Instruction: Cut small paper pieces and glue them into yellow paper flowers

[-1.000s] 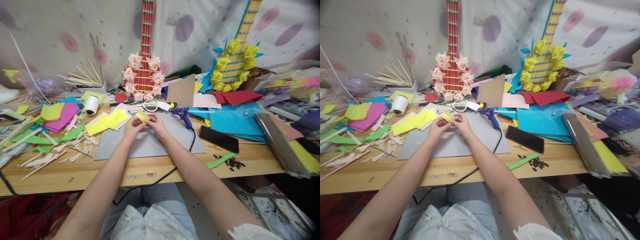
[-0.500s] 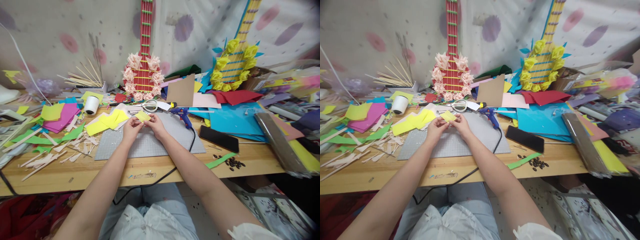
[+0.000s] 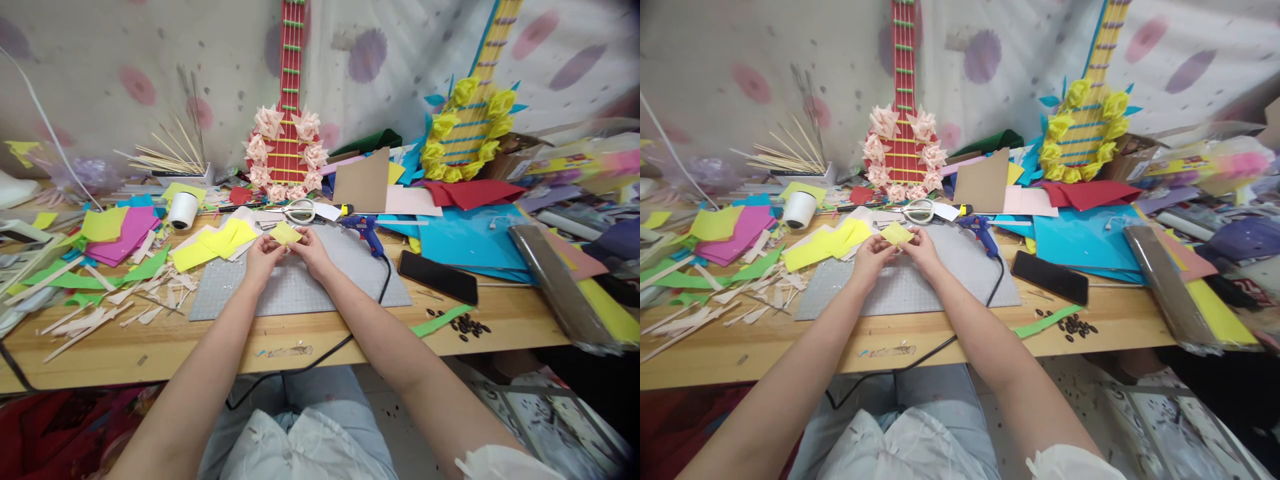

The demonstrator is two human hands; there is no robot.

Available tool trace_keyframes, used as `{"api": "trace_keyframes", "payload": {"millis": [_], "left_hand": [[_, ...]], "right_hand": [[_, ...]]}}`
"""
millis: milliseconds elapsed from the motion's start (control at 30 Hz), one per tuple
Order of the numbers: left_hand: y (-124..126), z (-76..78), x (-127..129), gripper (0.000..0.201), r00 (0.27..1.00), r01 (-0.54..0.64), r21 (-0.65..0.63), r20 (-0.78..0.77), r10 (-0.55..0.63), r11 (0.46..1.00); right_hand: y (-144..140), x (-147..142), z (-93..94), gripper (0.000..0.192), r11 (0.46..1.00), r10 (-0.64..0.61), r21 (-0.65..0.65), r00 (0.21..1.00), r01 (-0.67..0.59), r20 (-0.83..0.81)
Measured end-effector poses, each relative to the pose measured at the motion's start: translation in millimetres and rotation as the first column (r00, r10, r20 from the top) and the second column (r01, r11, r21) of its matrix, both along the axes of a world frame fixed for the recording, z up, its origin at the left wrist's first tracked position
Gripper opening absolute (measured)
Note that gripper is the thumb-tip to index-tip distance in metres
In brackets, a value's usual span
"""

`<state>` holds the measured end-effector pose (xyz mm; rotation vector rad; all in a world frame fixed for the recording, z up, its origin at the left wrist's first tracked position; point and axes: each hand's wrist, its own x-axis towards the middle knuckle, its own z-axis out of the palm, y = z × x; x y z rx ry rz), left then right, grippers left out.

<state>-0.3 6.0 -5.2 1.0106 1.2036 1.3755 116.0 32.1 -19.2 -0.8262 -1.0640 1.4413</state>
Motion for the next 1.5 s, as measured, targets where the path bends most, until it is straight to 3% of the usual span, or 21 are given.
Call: {"api": "trace_keyframes", "payload": {"millis": [300,667,900,1233,1500], "left_hand": [[5,-8.9,1,0.041,0.998,-0.048,0.063,-0.028,0.050,0.997],[1,-4.2,1,0.036,0.998,-0.043,0.054,0.045,0.040,0.998],[1,-10.6,1,0.047,0.993,-0.024,0.157,-0.109,0.041,0.987],[0,-8.8,-2,0.048,0.999,-0.024,0.108,-0.046,0.029,0.994],[-1,-6.6,-1,0.046,1.000,-0.015,0.072,-0.020,0.016,0.997]], "right_hand": [[1,-1,-1.9,0.039,1.000,-0.021,0.010,0.999,0.020,0.044],[1,-1,-1.4,0.037,0.999,-0.040,0.023,0.998,0.039,0.048],[2,-2,-1.4,0.037,0.998,-0.052,0.022,0.998,0.051,0.030],[0,-1,1.3,0.046,0.998,0.009,-0.060,0.999,-0.012,-0.040],[2,0,1.3,0.044,0.993,-0.107,-0.060,0.994,0.106,-0.014]]}}
